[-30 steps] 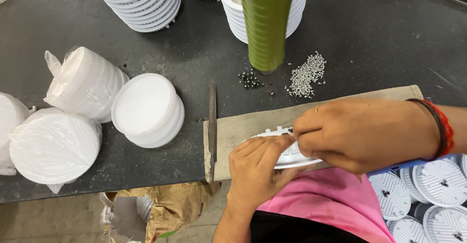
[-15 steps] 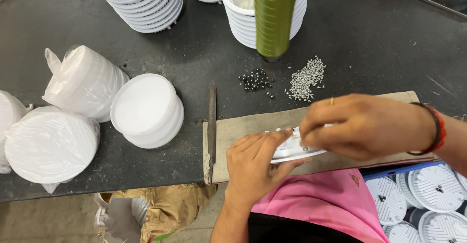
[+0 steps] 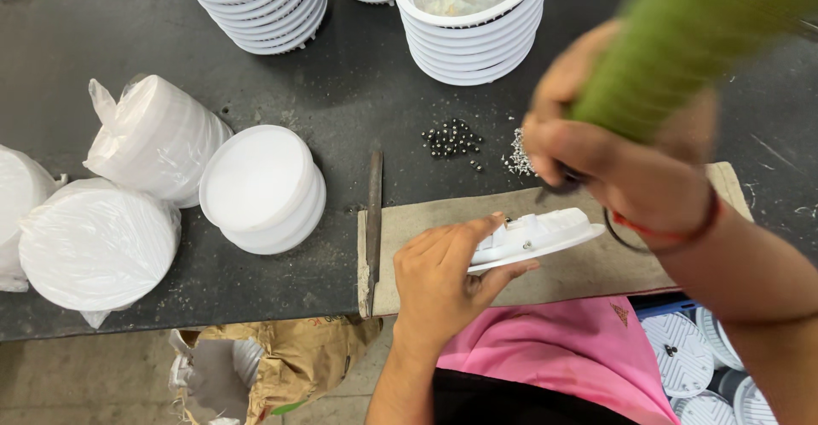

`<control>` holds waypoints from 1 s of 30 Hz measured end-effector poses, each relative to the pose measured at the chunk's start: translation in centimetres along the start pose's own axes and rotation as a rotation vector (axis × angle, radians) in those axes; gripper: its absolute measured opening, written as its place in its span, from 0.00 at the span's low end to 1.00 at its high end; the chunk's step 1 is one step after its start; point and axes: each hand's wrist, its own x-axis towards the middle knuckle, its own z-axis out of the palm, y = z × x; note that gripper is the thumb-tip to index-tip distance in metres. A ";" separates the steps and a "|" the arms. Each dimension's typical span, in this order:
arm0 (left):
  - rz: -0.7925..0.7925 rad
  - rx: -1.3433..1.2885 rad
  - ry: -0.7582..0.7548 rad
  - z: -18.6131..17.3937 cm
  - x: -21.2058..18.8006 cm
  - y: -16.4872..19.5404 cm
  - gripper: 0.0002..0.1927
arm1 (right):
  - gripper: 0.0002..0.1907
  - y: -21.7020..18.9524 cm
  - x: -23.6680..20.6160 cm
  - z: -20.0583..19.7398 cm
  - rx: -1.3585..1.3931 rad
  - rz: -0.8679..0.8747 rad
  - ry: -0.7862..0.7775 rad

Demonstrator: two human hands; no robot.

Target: The person places a round white plastic light fixture base on the bench, positions small screws on it, and uses a green electric screwdriver to drive the screws in. They then set the finished base aside, pick up the next base, and repeat the screwdriving cycle.

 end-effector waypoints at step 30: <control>-0.018 -0.014 -0.011 0.1 0.8 -0.5 0.27 | 0.17 -1.1 -2.7 0.9 0.144 0.075 -0.054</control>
